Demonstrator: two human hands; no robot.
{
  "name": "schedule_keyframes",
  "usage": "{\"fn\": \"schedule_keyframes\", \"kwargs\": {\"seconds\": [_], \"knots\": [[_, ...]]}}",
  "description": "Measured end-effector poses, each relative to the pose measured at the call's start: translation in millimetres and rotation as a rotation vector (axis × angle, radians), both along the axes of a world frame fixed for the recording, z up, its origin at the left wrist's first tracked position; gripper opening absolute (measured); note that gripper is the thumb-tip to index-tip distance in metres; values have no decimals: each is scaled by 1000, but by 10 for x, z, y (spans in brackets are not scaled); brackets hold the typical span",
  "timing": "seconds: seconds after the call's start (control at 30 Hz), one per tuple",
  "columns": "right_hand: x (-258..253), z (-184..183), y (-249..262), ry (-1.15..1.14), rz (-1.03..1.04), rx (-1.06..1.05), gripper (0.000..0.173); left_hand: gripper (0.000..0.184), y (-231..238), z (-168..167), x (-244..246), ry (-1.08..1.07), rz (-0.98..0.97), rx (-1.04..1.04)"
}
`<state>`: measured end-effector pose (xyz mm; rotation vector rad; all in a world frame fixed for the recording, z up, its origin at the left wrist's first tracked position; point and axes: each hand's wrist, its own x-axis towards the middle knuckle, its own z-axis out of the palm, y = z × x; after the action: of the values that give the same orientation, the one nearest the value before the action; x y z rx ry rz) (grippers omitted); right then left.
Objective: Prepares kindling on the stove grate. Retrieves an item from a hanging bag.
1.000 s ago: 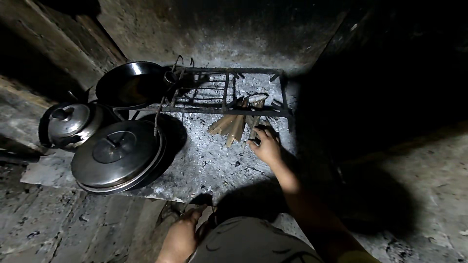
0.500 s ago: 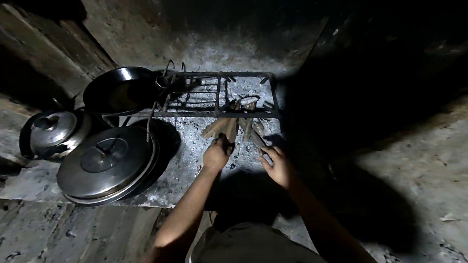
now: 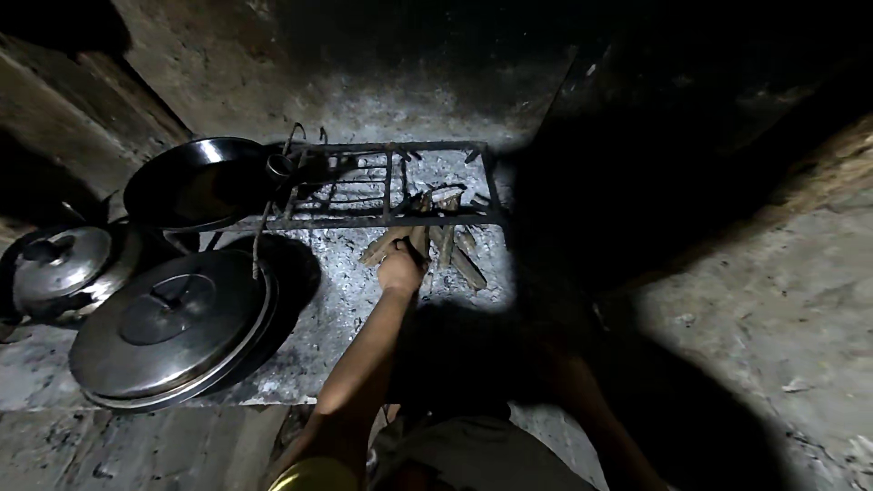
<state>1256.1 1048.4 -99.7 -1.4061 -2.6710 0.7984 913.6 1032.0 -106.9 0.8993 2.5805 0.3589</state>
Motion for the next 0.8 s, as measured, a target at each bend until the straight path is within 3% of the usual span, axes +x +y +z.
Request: {"fn": "schedule_keyframes", "kwargs": {"seconds": [0.2,0.6,0.8], "knots": [[76,-5,-58,66,40,-61,33,75,-56,-28,-17,2,-7,73],[95,-34,-53,-34,81,-96,38,74,-40,-6,-94,33,-33,48],[178,-110,-94,22,101,-42,37,75,-42,-27,-103,79,-52,40]]}}
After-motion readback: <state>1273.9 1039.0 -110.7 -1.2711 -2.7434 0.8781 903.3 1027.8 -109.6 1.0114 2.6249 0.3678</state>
